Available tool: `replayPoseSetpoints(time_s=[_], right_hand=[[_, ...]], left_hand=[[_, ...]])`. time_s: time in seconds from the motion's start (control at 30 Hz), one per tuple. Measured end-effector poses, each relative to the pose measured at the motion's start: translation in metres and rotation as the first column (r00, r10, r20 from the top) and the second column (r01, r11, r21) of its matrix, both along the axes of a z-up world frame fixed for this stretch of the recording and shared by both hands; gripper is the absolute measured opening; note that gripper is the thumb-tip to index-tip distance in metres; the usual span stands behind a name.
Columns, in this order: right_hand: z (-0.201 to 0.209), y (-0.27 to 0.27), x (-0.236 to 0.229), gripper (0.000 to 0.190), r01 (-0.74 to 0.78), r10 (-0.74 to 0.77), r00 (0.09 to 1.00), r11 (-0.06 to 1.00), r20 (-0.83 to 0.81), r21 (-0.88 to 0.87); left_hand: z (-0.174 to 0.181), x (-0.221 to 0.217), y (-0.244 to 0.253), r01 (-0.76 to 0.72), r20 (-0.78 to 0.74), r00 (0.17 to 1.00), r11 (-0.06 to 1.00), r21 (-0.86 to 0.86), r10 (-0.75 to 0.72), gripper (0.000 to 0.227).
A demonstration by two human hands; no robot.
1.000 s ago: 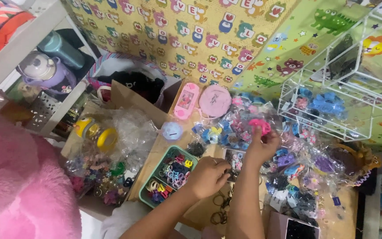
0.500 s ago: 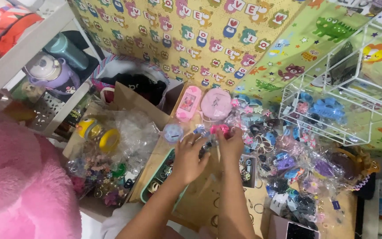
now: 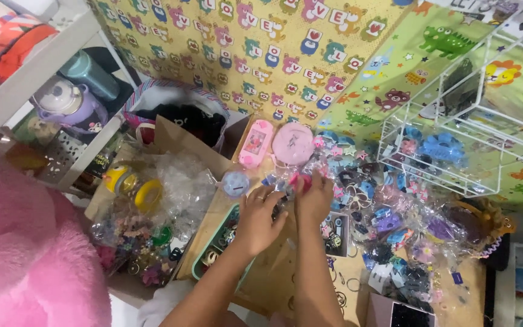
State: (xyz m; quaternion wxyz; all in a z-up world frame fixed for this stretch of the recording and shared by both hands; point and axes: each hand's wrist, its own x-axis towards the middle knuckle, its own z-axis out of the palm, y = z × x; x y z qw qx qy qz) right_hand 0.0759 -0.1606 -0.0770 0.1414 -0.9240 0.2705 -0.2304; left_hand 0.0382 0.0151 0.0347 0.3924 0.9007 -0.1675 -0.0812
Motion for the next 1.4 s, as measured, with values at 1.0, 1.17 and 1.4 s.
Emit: replayPoseSetpoints(time_s=[1.0, 1.17, 1.4], right_hand=[[0.131, -0.044, -0.192, 0.049, -0.396, 0.54, 0.685, 0.84, -0.489, 0.372], [0.138, -0.034, -0.201, 0.049, -0.332, 0.461, 0.695, 0.887, -0.551, 0.322], [0.175, -0.014, -0.18, 0.047, -0.333, 0.451, 0.749, 0.89, -0.486, 0.312]], left_hand=[[-0.036, -0.048, -0.03, 0.266, 0.271, 0.921, 0.96, 0.087, -0.279, 0.037], [-0.028, -0.064, -0.036, 0.356, 0.188, 0.904, 0.92, 0.167, -0.384, 0.037], [-0.014, -0.072, -0.036, 0.471, -0.008, 0.868, 0.819, 0.327, -0.496, 0.042]])
